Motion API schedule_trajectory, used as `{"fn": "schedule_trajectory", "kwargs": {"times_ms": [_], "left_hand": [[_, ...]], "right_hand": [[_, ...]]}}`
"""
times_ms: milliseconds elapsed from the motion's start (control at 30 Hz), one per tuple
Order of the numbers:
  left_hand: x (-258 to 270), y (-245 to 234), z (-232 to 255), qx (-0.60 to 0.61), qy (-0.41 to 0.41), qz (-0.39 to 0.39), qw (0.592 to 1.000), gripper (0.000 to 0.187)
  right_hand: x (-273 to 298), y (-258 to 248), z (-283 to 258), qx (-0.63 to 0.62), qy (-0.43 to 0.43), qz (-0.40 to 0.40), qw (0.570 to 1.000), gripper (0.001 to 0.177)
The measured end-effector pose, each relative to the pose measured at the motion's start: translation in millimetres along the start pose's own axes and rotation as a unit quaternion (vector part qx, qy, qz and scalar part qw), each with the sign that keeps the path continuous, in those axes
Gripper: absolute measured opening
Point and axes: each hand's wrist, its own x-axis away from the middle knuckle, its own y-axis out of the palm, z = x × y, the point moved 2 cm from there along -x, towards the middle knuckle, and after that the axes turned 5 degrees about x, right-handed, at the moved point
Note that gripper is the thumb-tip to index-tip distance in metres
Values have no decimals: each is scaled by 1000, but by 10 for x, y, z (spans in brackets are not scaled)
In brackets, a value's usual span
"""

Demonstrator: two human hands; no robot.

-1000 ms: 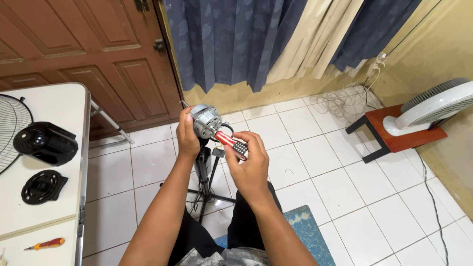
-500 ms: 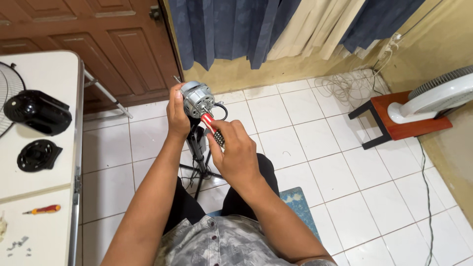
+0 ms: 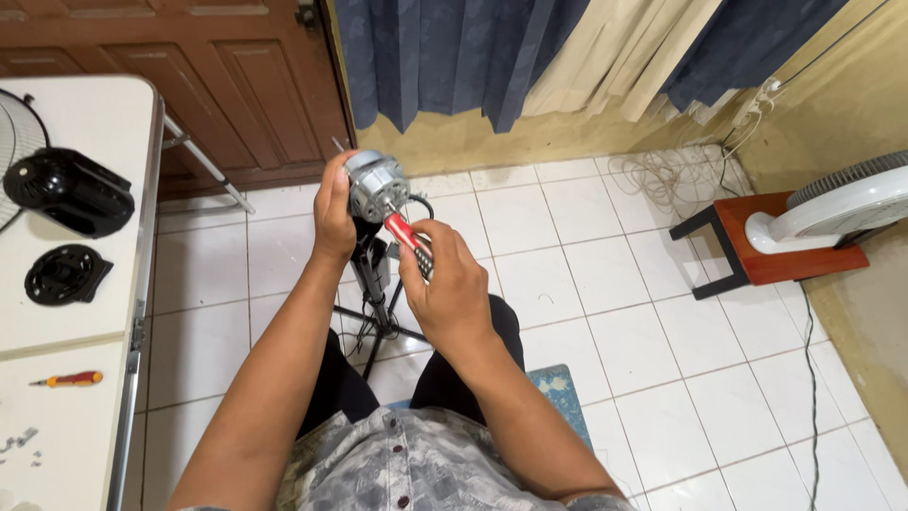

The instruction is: The person uses a screwdriver to tighten screws on a disassembled fan motor. They hold the motor with one hand and turn the screwdriver with the other, working on the internal components.

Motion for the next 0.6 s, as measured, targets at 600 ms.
{"fn": "schedule_trajectory", "kwargs": {"times_ms": [600], "left_hand": [[30,-10,23,-4,6,12,1000,56]], "right_hand": [[-20,-73,0,-9,112,-57,992,26]]}}
